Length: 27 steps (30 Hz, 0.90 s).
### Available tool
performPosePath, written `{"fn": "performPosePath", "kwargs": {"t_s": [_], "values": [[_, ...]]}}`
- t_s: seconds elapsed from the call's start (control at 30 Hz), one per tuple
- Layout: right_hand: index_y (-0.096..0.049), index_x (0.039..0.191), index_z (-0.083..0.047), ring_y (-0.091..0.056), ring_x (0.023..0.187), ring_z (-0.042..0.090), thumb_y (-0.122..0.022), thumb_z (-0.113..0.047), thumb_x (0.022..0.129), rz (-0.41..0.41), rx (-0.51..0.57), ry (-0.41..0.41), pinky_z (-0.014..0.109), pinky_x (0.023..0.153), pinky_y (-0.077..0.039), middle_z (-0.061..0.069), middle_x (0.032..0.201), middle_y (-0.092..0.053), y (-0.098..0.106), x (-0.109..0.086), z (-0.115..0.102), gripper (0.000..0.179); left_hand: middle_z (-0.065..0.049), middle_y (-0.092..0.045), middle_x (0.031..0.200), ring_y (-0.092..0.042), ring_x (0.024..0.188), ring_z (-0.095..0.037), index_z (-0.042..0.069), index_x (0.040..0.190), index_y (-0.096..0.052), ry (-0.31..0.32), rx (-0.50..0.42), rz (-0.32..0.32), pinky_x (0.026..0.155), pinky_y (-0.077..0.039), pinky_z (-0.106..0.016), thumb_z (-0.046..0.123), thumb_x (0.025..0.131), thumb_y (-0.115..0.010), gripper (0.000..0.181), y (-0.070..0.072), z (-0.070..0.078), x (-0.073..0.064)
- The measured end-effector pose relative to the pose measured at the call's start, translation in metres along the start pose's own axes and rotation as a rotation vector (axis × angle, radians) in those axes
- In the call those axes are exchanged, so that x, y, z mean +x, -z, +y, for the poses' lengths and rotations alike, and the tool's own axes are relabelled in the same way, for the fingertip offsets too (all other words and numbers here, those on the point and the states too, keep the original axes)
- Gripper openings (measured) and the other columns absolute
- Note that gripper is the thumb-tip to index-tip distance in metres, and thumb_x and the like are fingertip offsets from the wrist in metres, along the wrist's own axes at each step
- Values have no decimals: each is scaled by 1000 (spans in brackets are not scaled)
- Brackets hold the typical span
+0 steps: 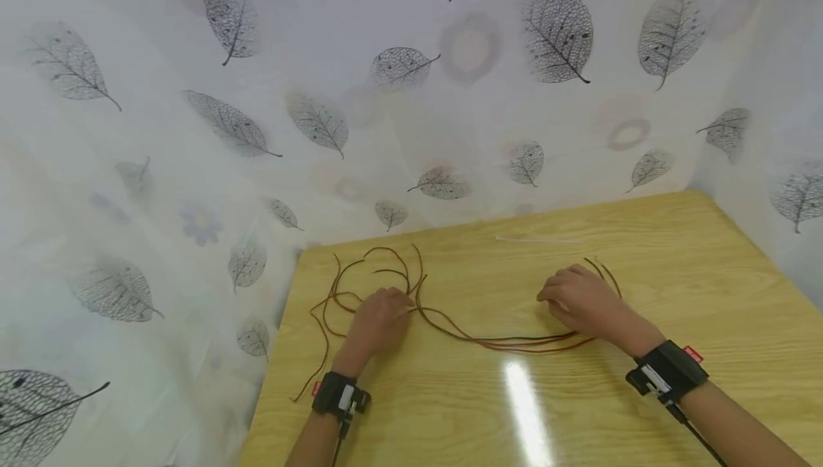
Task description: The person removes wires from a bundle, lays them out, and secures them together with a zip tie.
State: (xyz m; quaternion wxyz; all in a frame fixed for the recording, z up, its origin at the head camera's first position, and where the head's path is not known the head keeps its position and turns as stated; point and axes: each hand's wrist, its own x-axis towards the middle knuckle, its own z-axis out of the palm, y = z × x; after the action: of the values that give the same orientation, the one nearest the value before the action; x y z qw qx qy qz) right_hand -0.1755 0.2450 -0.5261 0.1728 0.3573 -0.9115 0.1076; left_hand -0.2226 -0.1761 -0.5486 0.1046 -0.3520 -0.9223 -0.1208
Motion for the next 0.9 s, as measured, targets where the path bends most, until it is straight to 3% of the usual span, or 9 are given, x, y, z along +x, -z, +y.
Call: {"fn": "performPosePath", "kwargs": {"t_s": [0.13,0.2,0.33,0.43,0.67,0.9], "values": [[-80,96,-12,-66,82,20,-79,-3,83,-14,12,49,45,87,-54,0,89,-73,-7,36,-8,16,-3,-70,103,-64,92,-21,11,110,-75,154,3,24,79,-55,-37,14,91,-80,20,-2,-14,-1],[-80,97,-12,-65,82,19,-79,-4,84,-13,22,79,45,88,-54,-1,90,-74,-11,54,-13,15,-3,-69,99,-62,87,-21,11,107,-74,195,8,25,75,-53,-36,14,91,-79,17,-3,-21,-1],[-80,98,-13,-65,83,19,-75,-5,87,-19,47,131,43,88,-53,-2,92,-74,-21,89,-24,15,0,-68,87,-57,77,-18,13,93,-76,180,55,37,73,-50,-34,11,93,-75,2,-3,-29,-3],[-80,99,-14,-65,83,19,-73,-5,88,-42,48,165,42,85,-53,-1,92,-74,-29,114,-35,16,2,-67,81,-54,73,-16,14,86,-76,149,104,46,70,-47,-32,11,93,-75,8,-1,-32,-4],[-80,105,-15,-67,85,20,-71,-4,88,-84,33,231,40,84,-55,0,97,-74,-48,171,-63,22,-3,-64,85,-52,75,-21,10,91,-66,100,178,128,64,-43,-33,12,94,-77,11,3,-39,-4],[-66,136,-10,-67,106,27,-75,1,88,-178,252,156,41,88,-57,10,128,-65,-77,216,-83,51,-1,-70,91,-59,79,-19,13,104,-71,91,170,201,67,-46,-32,15,98,-72,7,11,-44,0]]}}
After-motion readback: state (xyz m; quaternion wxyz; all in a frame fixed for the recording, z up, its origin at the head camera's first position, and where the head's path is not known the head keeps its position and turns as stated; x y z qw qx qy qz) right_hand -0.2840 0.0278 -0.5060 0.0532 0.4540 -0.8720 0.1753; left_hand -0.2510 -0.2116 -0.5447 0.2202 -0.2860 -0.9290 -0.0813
